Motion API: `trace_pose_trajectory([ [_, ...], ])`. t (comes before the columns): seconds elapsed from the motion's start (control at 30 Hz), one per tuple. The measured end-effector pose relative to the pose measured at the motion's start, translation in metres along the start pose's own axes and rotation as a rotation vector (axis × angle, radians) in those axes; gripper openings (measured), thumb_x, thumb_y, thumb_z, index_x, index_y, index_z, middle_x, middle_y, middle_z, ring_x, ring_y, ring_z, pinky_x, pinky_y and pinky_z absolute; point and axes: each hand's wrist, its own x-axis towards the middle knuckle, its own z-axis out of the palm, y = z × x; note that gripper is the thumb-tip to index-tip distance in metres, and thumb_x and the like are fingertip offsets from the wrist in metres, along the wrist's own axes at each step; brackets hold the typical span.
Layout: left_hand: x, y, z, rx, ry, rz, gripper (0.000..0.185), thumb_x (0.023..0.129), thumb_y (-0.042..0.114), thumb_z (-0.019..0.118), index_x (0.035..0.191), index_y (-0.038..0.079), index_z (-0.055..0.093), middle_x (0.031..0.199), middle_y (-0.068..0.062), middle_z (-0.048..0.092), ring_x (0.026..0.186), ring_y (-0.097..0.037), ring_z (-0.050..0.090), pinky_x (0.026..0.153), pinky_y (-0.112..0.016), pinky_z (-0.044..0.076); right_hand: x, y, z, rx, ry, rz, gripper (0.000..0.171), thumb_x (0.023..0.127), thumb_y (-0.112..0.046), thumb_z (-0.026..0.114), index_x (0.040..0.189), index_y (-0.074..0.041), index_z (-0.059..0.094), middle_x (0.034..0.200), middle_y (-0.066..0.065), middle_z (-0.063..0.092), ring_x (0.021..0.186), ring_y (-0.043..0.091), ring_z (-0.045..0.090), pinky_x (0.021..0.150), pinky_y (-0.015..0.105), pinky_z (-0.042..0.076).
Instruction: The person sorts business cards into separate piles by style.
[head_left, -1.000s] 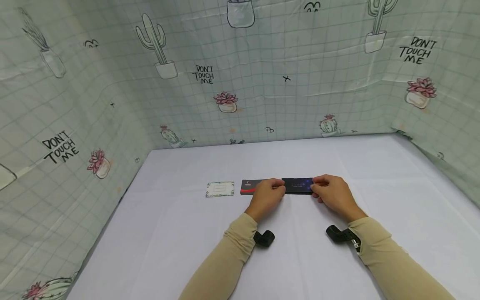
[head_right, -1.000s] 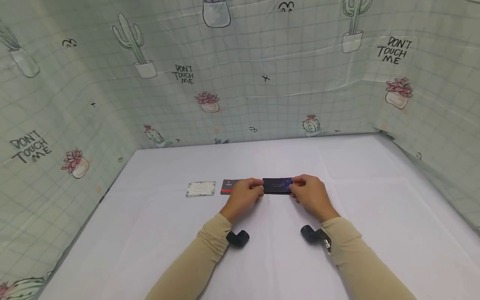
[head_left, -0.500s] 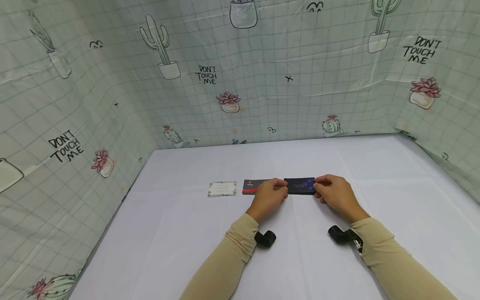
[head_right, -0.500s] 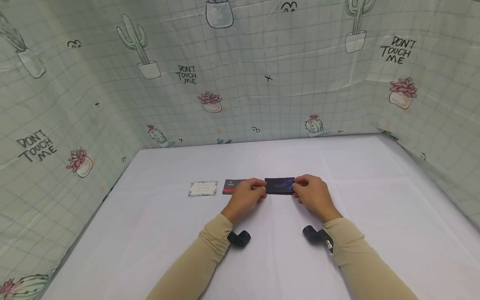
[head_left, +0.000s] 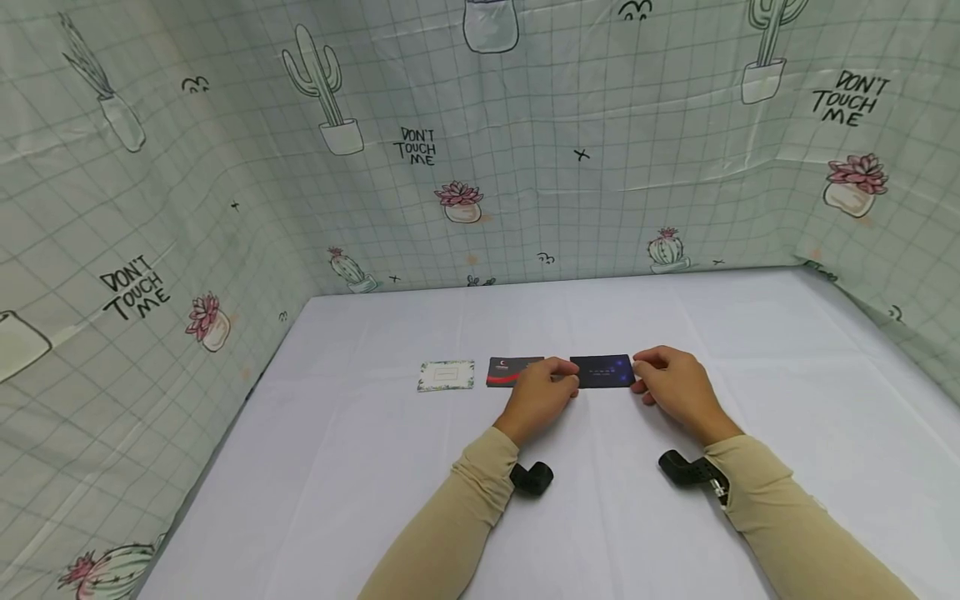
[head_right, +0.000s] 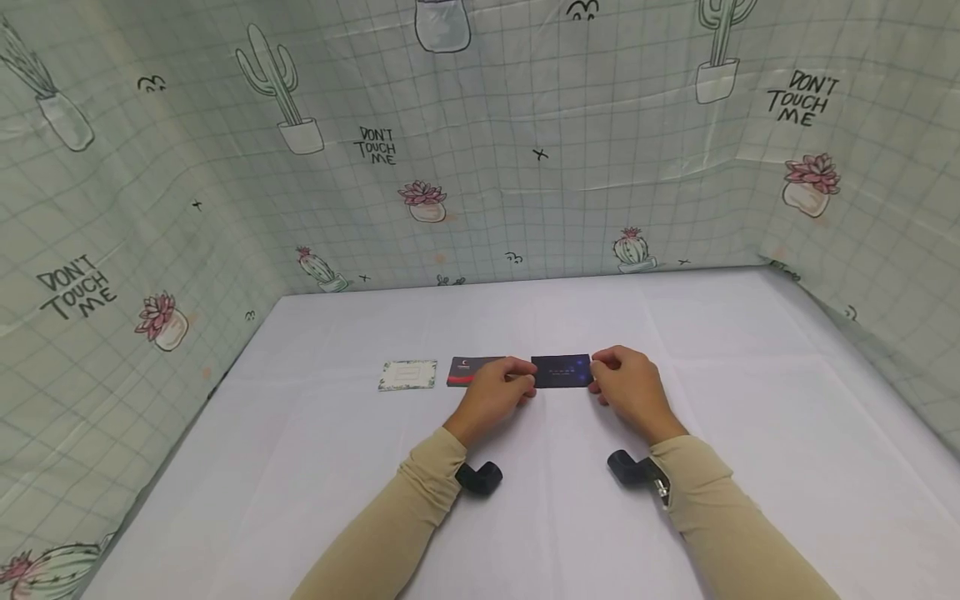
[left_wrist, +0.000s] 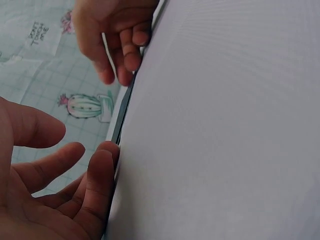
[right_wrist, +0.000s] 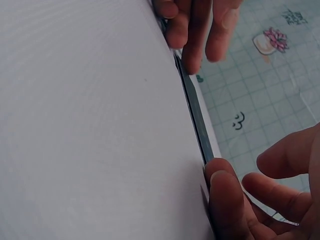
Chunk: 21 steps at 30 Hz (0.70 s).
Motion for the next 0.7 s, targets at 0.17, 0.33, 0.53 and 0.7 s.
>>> trace_pose_trajectory([
  [0.17,0.000,0.001,-0.001,-0.002,-0.003,-0.008,0.021,0.094,0.016,0.063,0.112,0.011,0.073,0.082,0.010,0.068,0.077,-0.004,0.063,0.074,-0.027,0.048,0.001,0.003,0.001,0.008,-0.004,0.001,0.033,0.102,-0.018,0.054,0.123,0.006,0.062,0.091,0.015,0.072,0.062,0.018,0.066,0.058,0.029,0.050],
  [0.33,0.001,0.001,-0.002,-0.006,-0.002,-0.019,0.022,0.094,0.017,0.063,0.112,0.012,0.073,0.078,0.010,0.069,0.076,-0.005,0.061,0.074,-0.028,0.047,0.003,0.005,0.002,0.012,-0.002,0.004,0.032,0.102,-0.018,0.053,0.123,0.005,0.061,0.095,0.017,0.071,0.064,0.019,0.066,0.058,0.029,0.051],
  [0.53,-0.001,0.000,-0.003,-0.011,-0.015,-0.027,0.022,0.094,0.017,0.062,0.113,0.013,0.073,0.078,0.009,0.069,0.074,-0.005,0.061,0.072,-0.027,0.046,0.000,0.005,-0.003,0.019,-0.027,-0.013,0.035,0.103,-0.019,0.053,0.126,0.005,0.059,0.098,0.019,0.070,0.065,0.020,0.066,0.060,0.029,0.052],
  [0.7,-0.007,-0.008,-0.018,-0.065,-0.085,0.035,0.023,0.099,0.018,0.062,0.117,0.009,0.071,0.093,0.006,0.070,0.081,-0.005,0.065,0.073,-0.026,0.051,-0.009,0.010,-0.015,-0.044,-0.048,-0.046,0.038,0.103,-0.022,0.052,0.129,0.005,0.057,0.100,0.017,0.070,0.068,0.020,0.066,0.063,0.030,0.052],
])
